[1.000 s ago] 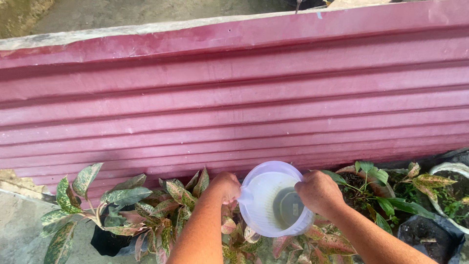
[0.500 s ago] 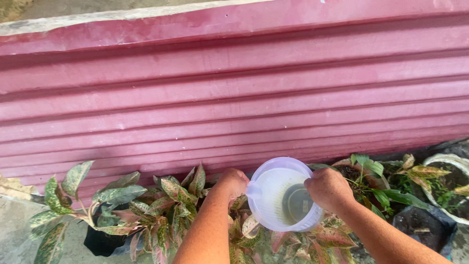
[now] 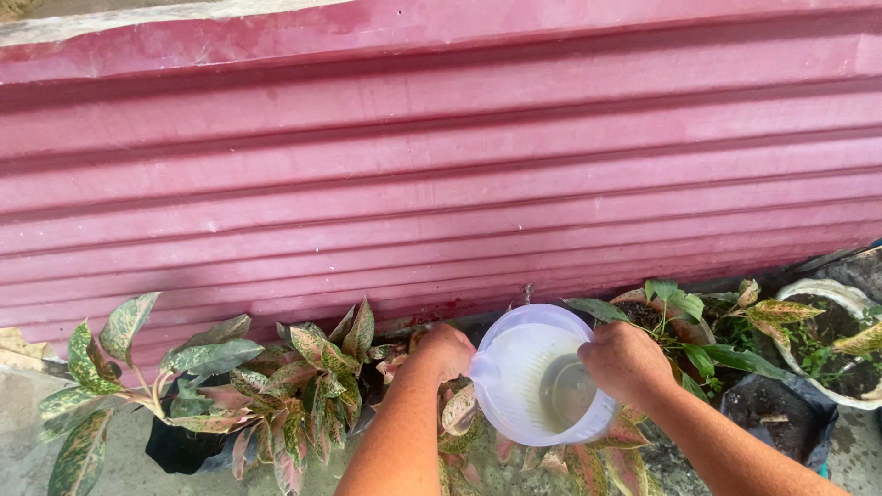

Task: The person scoops water from a large blue barrel using a plastic pitcher and pours the water into several potted plants near a red corrugated wall.

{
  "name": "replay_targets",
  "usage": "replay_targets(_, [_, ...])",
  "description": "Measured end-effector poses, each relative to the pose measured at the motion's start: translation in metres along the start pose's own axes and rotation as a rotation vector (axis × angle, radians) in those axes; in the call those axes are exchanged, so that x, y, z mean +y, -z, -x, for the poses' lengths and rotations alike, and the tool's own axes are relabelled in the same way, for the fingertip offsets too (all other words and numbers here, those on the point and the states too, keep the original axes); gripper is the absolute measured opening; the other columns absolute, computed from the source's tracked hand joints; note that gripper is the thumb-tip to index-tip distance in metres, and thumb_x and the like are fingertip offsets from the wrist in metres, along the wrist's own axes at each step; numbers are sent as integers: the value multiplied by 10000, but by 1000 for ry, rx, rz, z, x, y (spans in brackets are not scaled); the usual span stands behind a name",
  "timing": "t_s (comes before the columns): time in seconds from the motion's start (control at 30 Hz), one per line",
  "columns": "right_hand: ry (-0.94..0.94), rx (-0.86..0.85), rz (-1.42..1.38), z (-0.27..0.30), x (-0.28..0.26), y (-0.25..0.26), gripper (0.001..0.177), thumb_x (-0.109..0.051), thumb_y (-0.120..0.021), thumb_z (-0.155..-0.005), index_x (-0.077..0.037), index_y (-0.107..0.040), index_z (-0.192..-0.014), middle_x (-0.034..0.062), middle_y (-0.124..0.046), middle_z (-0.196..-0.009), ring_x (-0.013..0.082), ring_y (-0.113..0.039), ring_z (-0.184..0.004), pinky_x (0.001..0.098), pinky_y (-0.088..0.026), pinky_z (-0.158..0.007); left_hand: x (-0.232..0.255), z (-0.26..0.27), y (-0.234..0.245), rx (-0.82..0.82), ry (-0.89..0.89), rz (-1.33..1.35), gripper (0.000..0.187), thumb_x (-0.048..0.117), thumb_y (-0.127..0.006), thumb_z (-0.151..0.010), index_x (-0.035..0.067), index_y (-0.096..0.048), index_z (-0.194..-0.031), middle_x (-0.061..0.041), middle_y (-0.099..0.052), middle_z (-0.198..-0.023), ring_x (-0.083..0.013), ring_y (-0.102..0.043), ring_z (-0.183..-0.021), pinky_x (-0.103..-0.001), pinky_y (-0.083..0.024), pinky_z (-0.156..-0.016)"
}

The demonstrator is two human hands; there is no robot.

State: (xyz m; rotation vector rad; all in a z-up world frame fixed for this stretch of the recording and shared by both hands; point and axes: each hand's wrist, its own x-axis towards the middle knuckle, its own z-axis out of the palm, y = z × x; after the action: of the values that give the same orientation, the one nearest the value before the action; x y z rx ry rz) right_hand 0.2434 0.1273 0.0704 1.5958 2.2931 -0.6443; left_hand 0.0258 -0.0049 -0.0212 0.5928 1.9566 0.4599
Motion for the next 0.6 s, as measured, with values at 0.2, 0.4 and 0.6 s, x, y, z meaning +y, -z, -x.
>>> replay_targets(0.2, [-12,-31,-3,16,-4,-2,288,-290,-612,-860,-153,-825,-997,115,-798,-962,271,-761,-952,423,-584,-926,-13,9,-4,-26,12,-110,228,-4,-754,-761,51,-807,-976,-136,-788,-956,-226,-735,-812,-359,-595,-742])
replay_targets(0.4, [14,-69,8,29,-24,-3,306,-257,-582,-882,-194,-834,-1042,85,-813,-970,221,-774,-927,400,-591,-911,-21,22,10,-48,131,-167,176,17,-737,-811,34,-791,-977,-140,-773,-957,-211,-724,-799,-356,-604,-718])
replay_targets(0.6, [18,-128,25,29,-49,-3,319,-270,-535,-947,-191,-804,-1099,76,-809,-966,185,-800,-867,395,-636,-839,-33,18,27,22,179,-87,142,17,-711,-855,27,-780,-979,-139,-768,-975,-196,-735,-803,-340,-622,-713])
